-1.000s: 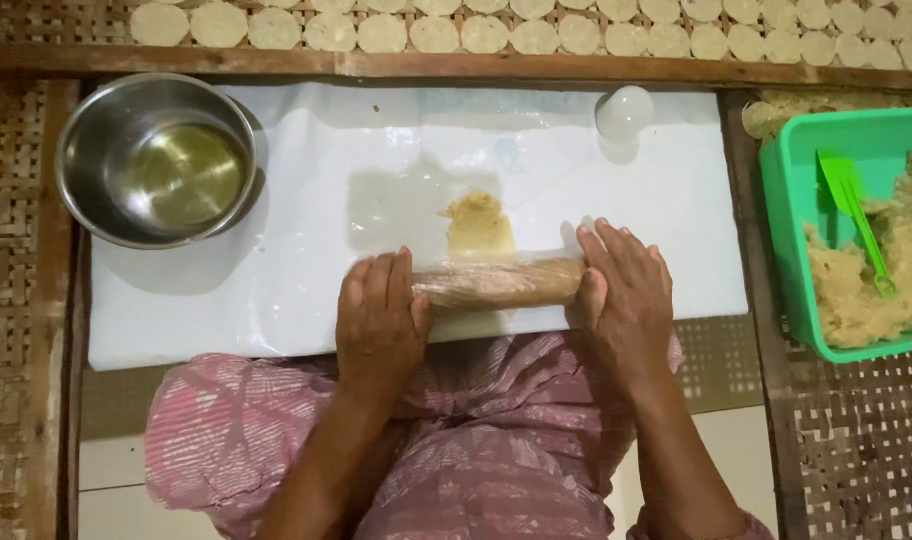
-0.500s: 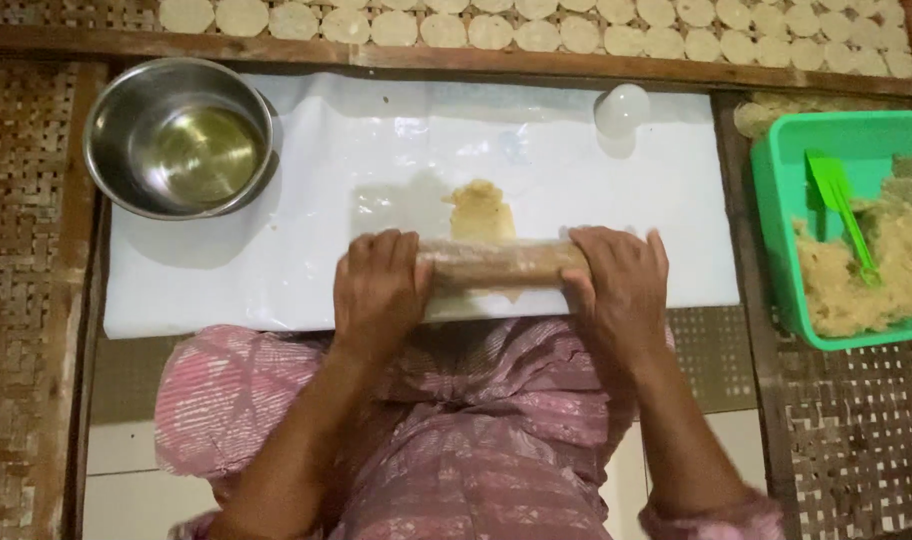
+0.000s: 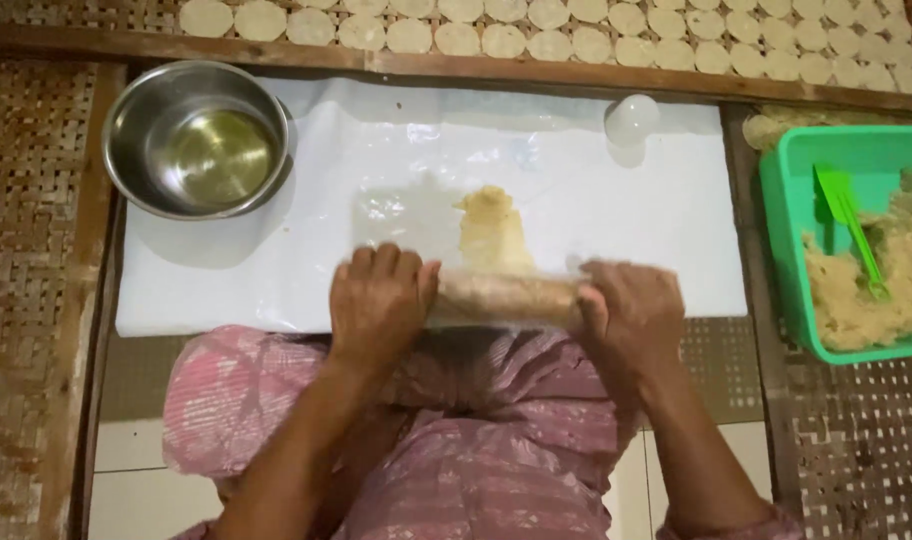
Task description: Rolling out dough and cutting it into small circular shapes for drying.
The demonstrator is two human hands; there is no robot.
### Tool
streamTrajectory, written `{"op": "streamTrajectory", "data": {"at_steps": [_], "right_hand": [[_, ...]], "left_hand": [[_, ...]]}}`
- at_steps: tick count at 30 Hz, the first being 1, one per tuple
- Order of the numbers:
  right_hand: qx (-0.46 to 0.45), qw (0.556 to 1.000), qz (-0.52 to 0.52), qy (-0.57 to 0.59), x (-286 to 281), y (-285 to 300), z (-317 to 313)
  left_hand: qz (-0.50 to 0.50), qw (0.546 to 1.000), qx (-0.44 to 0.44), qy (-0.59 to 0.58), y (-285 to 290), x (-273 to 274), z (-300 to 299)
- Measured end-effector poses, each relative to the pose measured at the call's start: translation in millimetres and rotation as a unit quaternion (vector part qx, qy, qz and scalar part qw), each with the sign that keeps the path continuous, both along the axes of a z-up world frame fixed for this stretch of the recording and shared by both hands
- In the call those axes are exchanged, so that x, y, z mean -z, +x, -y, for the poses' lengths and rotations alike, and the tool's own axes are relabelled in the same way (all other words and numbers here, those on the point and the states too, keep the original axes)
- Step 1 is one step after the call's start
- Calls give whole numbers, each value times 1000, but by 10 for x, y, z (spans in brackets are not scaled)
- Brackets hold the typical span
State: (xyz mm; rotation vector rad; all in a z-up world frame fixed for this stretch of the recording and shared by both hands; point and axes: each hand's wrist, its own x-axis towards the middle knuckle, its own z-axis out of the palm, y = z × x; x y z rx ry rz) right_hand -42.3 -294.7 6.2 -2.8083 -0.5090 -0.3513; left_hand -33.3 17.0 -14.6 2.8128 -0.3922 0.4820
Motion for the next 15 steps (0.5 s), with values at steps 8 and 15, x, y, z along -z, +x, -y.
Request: {"op": "streamTrajectory", "data": {"at_steps": [8, 15], "right_hand": [[71, 993, -94, 22, -146, 202, -153], [37, 990, -137, -2, -224, 643, -164]], "left_hand": [[-99, 994, -41, -33, 55, -165, 85], [-120, 991, -47, -24, 501, -271, 90]]}}
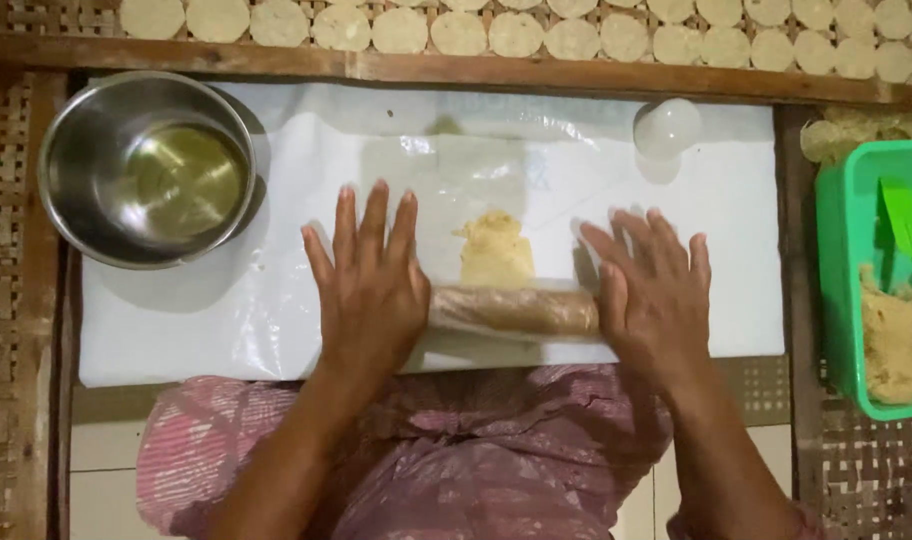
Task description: Rolling out dough and cutting it into small circular shapes for drying.
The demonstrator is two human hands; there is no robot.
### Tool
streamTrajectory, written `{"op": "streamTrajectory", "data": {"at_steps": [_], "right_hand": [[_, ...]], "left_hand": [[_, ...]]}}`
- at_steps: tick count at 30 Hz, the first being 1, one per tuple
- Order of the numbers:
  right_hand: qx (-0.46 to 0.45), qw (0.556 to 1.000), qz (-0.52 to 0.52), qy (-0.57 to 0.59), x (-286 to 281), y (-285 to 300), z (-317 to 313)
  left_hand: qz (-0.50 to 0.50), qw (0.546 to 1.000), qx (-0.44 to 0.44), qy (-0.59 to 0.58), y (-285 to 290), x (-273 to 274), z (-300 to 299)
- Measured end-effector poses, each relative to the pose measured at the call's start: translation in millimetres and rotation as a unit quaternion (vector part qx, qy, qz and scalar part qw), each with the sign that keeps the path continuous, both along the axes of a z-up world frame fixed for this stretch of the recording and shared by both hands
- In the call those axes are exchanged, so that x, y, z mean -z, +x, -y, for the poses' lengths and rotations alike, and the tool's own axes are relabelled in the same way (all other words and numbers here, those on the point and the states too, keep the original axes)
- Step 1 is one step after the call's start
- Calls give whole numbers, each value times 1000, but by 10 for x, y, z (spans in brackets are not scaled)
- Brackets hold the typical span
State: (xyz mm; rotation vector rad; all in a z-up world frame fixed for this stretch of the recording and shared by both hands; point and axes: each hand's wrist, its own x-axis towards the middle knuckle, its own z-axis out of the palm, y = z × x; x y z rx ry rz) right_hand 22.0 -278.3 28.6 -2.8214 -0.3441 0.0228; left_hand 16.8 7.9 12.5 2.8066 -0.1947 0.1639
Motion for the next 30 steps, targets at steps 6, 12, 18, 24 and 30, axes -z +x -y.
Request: {"op": "streamTrajectory", "data": {"at_steps": [6, 12, 18, 24, 30], "right_hand": [[3, 1000, -16, -23, 46, 379, -31], [-10, 999, -38, -35, 98, 325, 3], [-16, 995, -76, -54, 75, 89, -8], [-7, 999, -26, -44, 83, -111, -32], [24, 999, 6, -27, -26, -288, -105]], "left_hand": [[8, 1000, 8, 4, 350, 56, -32], [-37, 999, -2, 18, 229, -41, -3], [-72, 997, -11, 21, -116, 168, -27], [-20, 1000, -8, 0, -340, 113, -29], [50, 998, -7, -30, -472, 77, 17]]}}
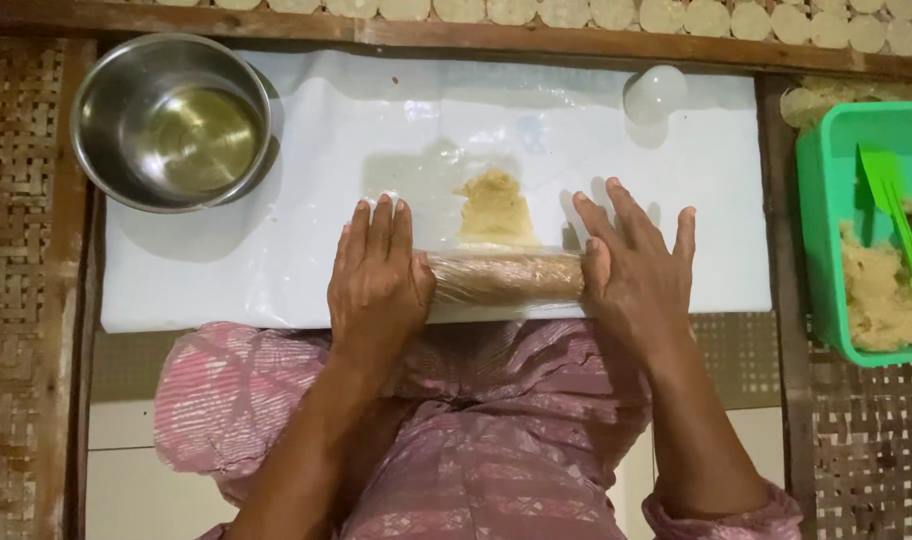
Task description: Rolling out dough and cutting it into small circular shapes for drying.
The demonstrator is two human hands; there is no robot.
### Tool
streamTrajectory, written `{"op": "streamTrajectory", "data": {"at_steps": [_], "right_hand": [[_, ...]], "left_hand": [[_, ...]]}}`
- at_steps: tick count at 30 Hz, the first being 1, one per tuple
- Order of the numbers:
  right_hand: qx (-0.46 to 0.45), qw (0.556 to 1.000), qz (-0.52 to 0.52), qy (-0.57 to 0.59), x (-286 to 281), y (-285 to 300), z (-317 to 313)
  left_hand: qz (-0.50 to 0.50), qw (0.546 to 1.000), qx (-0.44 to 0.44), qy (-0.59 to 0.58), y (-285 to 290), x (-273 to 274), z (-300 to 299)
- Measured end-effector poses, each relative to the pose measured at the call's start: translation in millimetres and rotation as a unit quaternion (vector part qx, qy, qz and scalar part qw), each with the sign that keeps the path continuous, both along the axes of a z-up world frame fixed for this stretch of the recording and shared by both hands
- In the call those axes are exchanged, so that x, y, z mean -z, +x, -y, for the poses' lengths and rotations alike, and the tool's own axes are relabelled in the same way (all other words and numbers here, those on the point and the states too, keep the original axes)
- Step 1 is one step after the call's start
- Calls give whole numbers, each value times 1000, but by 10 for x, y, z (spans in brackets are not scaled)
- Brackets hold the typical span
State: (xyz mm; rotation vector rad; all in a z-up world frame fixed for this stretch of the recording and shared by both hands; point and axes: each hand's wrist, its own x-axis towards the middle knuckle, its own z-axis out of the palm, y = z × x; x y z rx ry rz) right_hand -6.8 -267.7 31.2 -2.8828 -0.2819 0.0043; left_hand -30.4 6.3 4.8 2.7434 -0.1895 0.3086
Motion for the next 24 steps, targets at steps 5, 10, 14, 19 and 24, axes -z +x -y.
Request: {"op": "streamTrajectory", "data": {"at_steps": [5, 10, 14, 19, 24], "right_hand": [[0, 999, 37, 17, 146, -229, 81], [-30, 998, 36, 45, 67, -291, 191], [-132, 991, -19, 19, -80, -169, 258], [-125, 984, -125, -5, -196, 225, 256], [-129, 986, -103, 35, -115, 666, 223]], "left_hand": [[28, 1000, 11, 1, -179, -27, 2], [59, 998, 32, -5, -216, 54, -63], [77, 994, 80, 21, 41, 237, -181], [103, 990, 91, 21, 464, 123, -126], [84, 995, 52, -26, 813, 148, -110]]}}
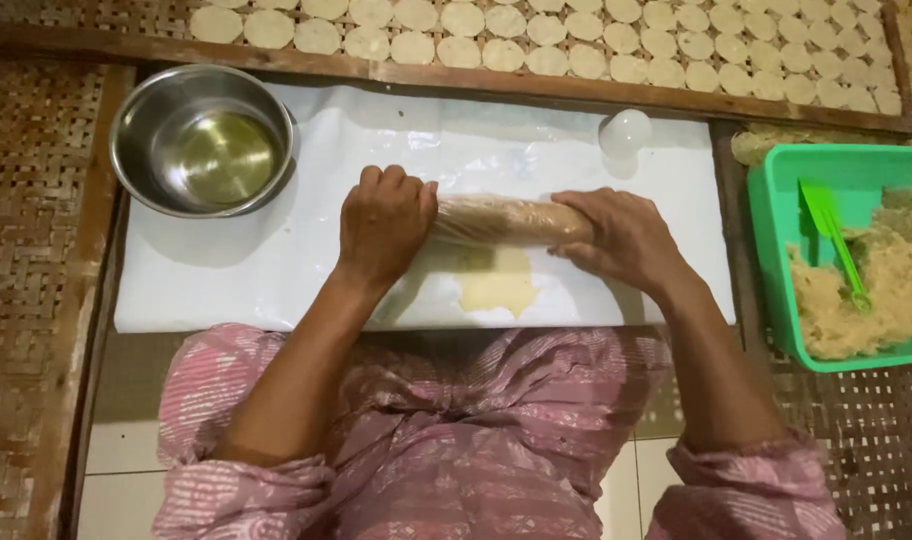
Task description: Rolling out dough and cutting it into small circular shapes for drying.
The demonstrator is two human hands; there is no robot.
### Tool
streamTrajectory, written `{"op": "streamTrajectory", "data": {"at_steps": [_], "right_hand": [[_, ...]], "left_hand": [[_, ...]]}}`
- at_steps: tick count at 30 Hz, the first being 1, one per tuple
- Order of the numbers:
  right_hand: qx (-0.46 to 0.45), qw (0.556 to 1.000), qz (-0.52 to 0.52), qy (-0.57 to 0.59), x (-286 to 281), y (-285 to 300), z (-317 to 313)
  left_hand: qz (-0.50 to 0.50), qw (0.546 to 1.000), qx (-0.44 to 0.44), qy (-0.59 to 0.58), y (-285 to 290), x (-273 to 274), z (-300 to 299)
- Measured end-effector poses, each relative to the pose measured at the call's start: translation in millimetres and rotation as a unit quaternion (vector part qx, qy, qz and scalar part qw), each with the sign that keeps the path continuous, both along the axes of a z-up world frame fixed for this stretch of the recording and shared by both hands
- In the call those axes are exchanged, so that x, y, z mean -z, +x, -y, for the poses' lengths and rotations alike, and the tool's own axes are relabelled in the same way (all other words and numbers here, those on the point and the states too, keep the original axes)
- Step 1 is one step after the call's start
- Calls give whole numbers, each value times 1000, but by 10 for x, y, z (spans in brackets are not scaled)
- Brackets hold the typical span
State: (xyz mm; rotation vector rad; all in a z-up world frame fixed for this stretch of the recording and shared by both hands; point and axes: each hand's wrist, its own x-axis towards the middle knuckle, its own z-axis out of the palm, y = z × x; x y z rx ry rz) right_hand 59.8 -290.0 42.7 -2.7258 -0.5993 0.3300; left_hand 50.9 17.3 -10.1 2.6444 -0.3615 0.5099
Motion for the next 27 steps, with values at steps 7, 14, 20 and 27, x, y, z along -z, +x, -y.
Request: {"op": "streamTrajectory", "data": {"at_steps": [7, 14, 20, 27], "right_hand": [[7, 997, 67, 24, 208, 87, -53], [53, 990, 126, 17, 222, -187, -144], [79, 981, 175, 29, 397, -406, -89], [102, 978, 180, 25, 450, -669, -60]], "left_hand": [[7, 1000, -29, -5, -60, 154, 50], [-25, 999, -33, 14, -418, 58, 119], [-22, 999, -24, 31, -632, -46, 129], [-18, 1000, -8, 22, -791, -17, 134]]}}
